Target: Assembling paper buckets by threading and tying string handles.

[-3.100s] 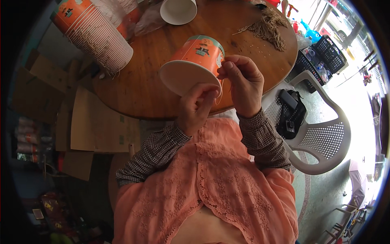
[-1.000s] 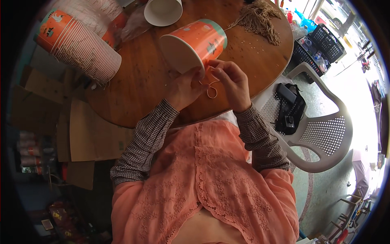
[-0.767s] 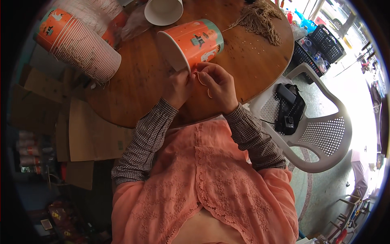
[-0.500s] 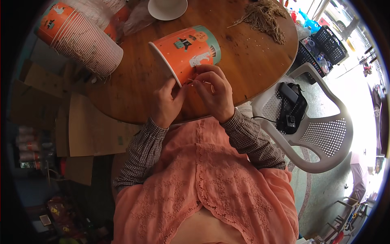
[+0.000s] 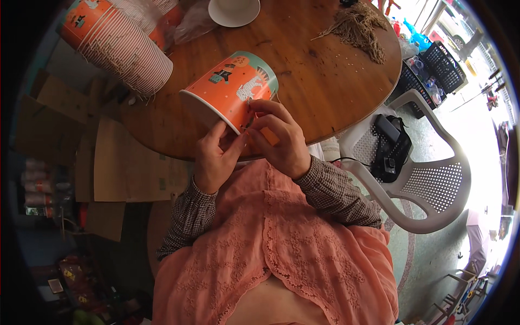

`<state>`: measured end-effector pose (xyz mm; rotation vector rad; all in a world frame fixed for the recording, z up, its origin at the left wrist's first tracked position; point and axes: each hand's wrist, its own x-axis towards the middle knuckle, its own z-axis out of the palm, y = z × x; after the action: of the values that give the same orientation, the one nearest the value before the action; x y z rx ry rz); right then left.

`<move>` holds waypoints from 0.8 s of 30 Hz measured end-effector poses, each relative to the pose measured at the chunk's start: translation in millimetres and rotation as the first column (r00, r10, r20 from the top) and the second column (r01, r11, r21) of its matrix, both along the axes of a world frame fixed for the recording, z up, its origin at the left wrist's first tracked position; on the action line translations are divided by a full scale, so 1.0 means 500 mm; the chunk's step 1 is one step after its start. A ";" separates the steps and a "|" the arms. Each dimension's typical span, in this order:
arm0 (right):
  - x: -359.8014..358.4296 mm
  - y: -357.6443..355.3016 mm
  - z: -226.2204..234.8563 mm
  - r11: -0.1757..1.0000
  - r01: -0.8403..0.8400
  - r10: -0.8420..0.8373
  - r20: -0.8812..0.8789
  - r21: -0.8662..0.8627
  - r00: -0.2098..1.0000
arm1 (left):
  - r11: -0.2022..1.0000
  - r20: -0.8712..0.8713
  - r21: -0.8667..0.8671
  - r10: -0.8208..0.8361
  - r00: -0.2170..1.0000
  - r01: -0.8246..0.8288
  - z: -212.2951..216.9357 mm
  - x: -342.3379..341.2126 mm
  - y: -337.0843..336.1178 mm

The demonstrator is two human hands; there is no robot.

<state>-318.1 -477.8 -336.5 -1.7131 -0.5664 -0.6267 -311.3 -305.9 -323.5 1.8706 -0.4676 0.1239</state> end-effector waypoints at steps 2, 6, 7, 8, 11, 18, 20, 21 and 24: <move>-0.002 0.002 0.001 1.000 -0.001 0.001 -0.015 0.002 1.000 | 1.000 -0.002 0.006 -0.008 1.000 0.008 0.003 -0.004 0.000; -0.001 0.001 0.001 1.000 0.008 -0.008 -0.012 -0.021 1.000 | 0.998 0.004 0.054 0.012 1.000 -0.012 0.008 -0.010 -0.002; -0.002 0.001 0.002 1.000 0.007 -0.008 -0.012 -0.021 1.000 | 0.998 0.024 0.064 0.022 0.999 -0.024 0.006 -0.011 -0.002; -0.002 0.002 0.002 0.999 0.017 -0.017 0.004 -0.032 1.000 | 0.998 0.023 0.065 0.023 0.999 -0.024 0.006 -0.011 -0.001; -0.001 0.004 0.001 0.999 0.024 -0.023 0.020 -0.039 1.000 | 0.994 0.014 0.109 0.014 1.000 -0.016 0.004 -0.010 0.000; 0.006 0.005 -0.005 0.996 0.063 -0.057 0.083 -0.070 0.995 | 0.998 -0.023 0.042 -0.040 0.999 0.041 0.003 -0.021 0.001; 0.006 0.005 -0.004 0.995 0.065 -0.059 0.088 -0.076 0.994 | 0.998 -0.015 0.047 -0.049 0.999 0.050 0.005 -0.021 0.001; 0.005 0.004 -0.004 0.994 0.069 -0.061 0.092 -0.082 0.994 | 0.998 0.033 0.059 -0.034 0.999 0.032 0.003 -0.019 0.002; 0.005 0.007 -0.006 0.991 0.086 -0.076 0.101 -0.100 0.992 | 0.999 0.046 0.030 0.015 0.999 -0.016 -0.010 -0.013 0.000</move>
<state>-315.6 -474.1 -339.7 -1.8177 -0.6090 -0.7523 -317.7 -305.9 -328.4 1.9047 -0.4883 0.1709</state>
